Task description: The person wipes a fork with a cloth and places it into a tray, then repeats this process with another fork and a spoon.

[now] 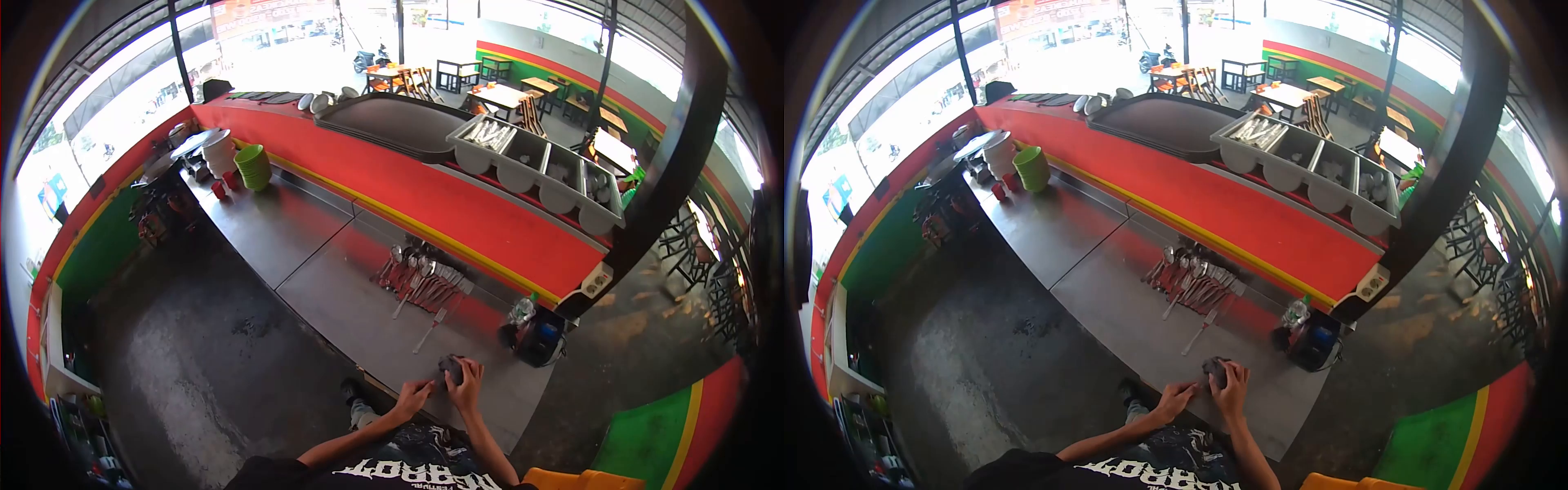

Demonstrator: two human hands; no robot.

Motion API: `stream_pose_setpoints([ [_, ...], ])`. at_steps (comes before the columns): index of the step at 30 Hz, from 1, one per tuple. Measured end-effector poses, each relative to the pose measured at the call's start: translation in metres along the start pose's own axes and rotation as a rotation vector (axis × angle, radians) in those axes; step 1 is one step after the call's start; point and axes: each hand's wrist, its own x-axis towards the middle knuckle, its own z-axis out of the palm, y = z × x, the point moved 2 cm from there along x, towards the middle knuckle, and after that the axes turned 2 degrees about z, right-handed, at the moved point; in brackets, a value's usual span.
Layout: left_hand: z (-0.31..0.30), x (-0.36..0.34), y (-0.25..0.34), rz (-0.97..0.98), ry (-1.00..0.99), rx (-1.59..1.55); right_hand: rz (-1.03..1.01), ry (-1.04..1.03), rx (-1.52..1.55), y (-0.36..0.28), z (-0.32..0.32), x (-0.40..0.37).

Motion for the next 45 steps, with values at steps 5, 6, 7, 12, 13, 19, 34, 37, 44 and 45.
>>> stream_pose_setpoints([
  [5, 0.000, -0.014, -0.019, 0.177, -0.057, -0.191, 0.062, 0.166, -0.138, 0.057, -0.011, -0.002],
  [6, 0.000, -0.019, -0.019, 0.187, -0.051, -0.162, 0.113, 0.219, -0.158, 0.072, -0.012, -0.003],
  [7, 0.000, -0.022, -0.021, 0.200, -0.049, -0.191, 0.165, 0.271, -0.179, 0.089, -0.011, -0.005],
  [12, -0.001, -0.027, -0.024, 0.140, 0.002, -0.384, 0.357, 0.494, -0.056, 0.145, -0.044, 0.023],
  [13, 0.000, -0.027, -0.019, 0.125, 0.039, -0.392, 0.391, 0.516, -0.019, 0.148, -0.057, 0.037],
  [19, -0.008, -0.022, 0.014, 0.044, 0.152, -0.334, 0.339, 0.539, 0.376, 0.069, -0.128, 0.096],
  [34, -0.005, -0.024, 0.015, 0.152, 0.204, -0.103, -0.159, -0.066, 0.326, -0.028, 0.000, 0.001],
  [37, -0.010, -0.025, 0.027, 0.143, 0.185, -0.119, -0.121, 0.052, 0.215, 0.004, 0.004, 0.008],
  [44, -0.018, -0.037, 0.035, 0.182, 0.132, -0.198, 0.384, 0.423, 0.201, 0.115, 0.007, 0.030],
  [45, -0.018, -0.036, 0.034, 0.178, 0.139, -0.225, 0.473, 0.445, 0.340, 0.116, 0.003, 0.031],
])
